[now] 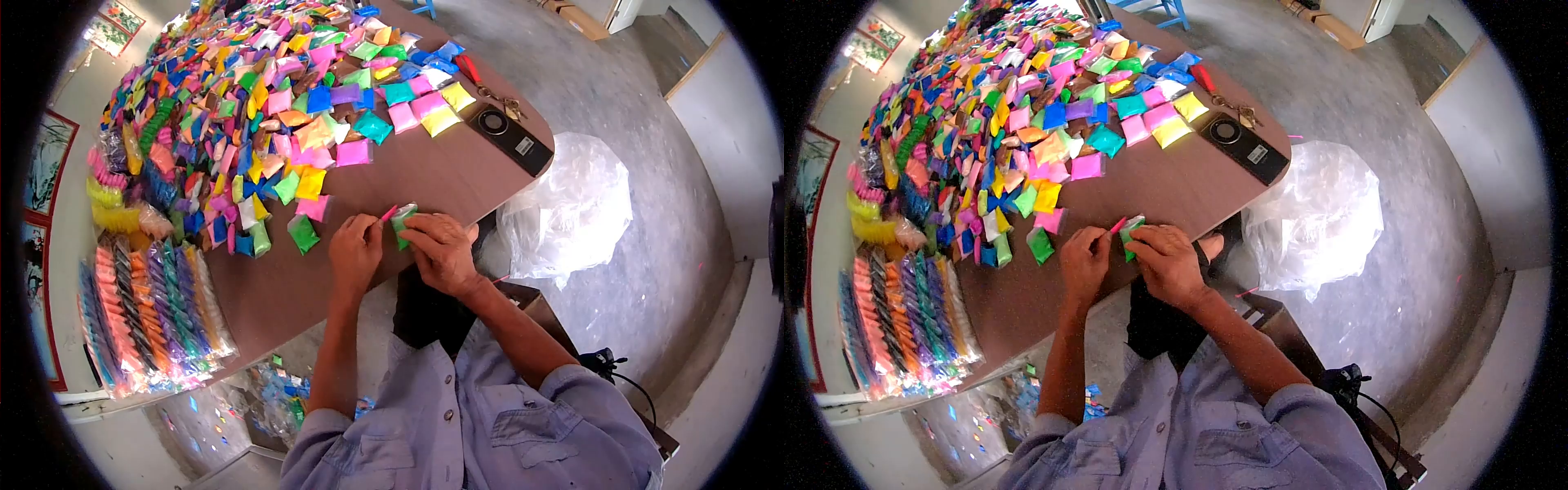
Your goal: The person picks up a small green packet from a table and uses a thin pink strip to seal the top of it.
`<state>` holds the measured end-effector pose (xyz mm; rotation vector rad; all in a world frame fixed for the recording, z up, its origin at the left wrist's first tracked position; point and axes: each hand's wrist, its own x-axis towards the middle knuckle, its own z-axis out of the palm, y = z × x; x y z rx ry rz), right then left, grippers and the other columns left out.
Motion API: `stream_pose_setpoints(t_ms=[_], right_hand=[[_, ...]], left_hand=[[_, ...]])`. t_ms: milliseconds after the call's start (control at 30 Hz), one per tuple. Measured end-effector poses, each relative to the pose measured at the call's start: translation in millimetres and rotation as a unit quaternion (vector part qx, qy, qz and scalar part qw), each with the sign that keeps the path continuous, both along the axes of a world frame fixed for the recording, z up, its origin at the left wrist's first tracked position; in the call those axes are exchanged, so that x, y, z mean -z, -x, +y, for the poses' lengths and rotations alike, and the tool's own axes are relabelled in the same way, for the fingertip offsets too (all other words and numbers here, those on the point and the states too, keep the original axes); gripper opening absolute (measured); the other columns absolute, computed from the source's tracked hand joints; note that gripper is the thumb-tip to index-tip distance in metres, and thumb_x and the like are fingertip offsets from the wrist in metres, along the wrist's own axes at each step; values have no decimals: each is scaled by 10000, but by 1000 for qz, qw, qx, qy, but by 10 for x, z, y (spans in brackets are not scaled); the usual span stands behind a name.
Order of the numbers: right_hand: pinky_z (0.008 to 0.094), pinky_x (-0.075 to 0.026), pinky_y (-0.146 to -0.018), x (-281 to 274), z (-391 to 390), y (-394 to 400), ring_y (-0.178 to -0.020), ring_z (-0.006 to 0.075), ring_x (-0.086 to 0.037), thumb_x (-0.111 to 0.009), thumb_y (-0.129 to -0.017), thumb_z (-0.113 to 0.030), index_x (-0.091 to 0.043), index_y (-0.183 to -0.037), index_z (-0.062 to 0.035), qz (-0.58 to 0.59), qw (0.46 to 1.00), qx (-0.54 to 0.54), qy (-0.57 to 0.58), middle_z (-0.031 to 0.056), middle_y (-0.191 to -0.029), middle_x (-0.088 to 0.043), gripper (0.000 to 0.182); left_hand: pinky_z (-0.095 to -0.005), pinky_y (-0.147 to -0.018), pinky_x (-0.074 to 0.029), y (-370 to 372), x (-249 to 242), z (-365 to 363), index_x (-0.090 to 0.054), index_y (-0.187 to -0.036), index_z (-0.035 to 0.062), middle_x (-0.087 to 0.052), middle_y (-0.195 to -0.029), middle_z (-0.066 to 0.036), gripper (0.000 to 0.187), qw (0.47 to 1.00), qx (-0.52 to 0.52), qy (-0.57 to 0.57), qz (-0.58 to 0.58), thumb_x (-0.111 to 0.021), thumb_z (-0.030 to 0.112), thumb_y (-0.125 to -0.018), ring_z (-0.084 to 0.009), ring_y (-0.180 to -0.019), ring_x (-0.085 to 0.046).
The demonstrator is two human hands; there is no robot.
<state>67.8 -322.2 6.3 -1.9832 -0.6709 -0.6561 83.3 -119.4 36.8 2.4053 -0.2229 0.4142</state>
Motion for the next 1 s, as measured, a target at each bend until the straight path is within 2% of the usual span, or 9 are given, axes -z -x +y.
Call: stream_pose_setpoints(t_ms=[167, 233, 367, 433, 500, 633, 867, 933, 1000], right_hand=[[508, -531, -1035, 59, -12, 1, -1161, 362, -698, -769, -798, 14, -735, -1174, -62, 8, 1000, -3, -9, 128, -1257, -719, 384], [520, -513, -1071, 68, -25, 21, -1203, 360, -685, -774, -802, -3, -725, -1195, -77, 16, 1000, -6, -5, 118, -1288, -709, 402], [521, -512, -1075, 67, 0, 20, -1213, 358, -681, -765, -796, 7, -720, -1194, -71, 21, 1000, -14, -10, 123, -1298, -704, 408], [520, -511, -1076, 39, -4, 9, -1216, 357, -680, -763, -796, 8, -719, -1192, -69, 23, 1000, -15, -9, 126, -1300, -703, 405], [495, -549, -999, 11, -16, 8, -1143, 364, -705, -765, -766, 41, -730, -1148, -36, -1, 1000, 1, -17, 138, -1227, -721, 391], [493, -554, -991, 25, 12, -3, -1143, 367, -706, -758, -766, 47, -728, -1146, -34, 4, 1000, 4, -23, 140, -1225, -721, 390], [491, -557, -982, 20, -22, 6, -1125, 378, -703, -750, -768, 61, -726, -1153, -37, -5, 999, -7, -35, 141, -1225, -719, 398], [491, -556, -982, 45, -31, 17, -1125, 379, -702, -749, -766, 64, -726, -1157, -39, -3, 999, -7, -36, 140, -1227, -719, 405], [530, -515, -1069, 87, -31, 18, -1197, 377, -675, -777, -788, 9, -710, -1209, -58, 16, 999, -22, -24, 140, -1302, -697, 432]], left_hand=[[-459, -691, -537, -54, -89, 14, -719, -965, 42, -694, -863, -170, 67, 1000, -2, -20, -10, -752, 99, -957, -387, -789, -689], [-415, -697, -543, -12, -256, -42, -739, -991, 3, -721, -882, -166, 98, 1000, 11, 21, 19, -766, 92, -961, -326, -766, -699], [-428, -711, -544, 15, -384, -202, -737, -1006, 6, -709, -891, -172, 99, 998, 44, 35, 23, -749, 93, -962, -353, -783, -690], [-454, -709, -538, -18, -396, -239, -730, -1005, 6, -683, -878, -186, 102, 996, 77, -35, 21, -739, 94, -955, -385, -794, -678], [-470, -704, -533, -112, -382, -240, -726, -1001, 15, -673, -869, -189, 95, 994, 88, -60, 19, -739, 93, -949, -403, -804, -675], [-505, -700, -523, -325, -312, -217, -723, -964, 41, -668, -860, -185, 71, 986, 103, -130, 11, -748, 97, -930, -424, -837, -681], [-493, -721, -534, -461, -188, -157, -735, -939, 47, -694, -874, -172, 73, 991, 100, -88, 8, -758, 115, -928, -407, -832, -689], [-468, -728, -541, -431, -193, -109, -743, -965, 38, -715, -897, -161, 89, 996, 66, -66, 10, -758, 122, -938, -379, -819, -697], [-455, -731, -543, -332, -275, -79, -745, -978, 31, -719, -904, -158, 96, 995, 70, -62, 19, -754, 120, -944, -368, -816, -700]])
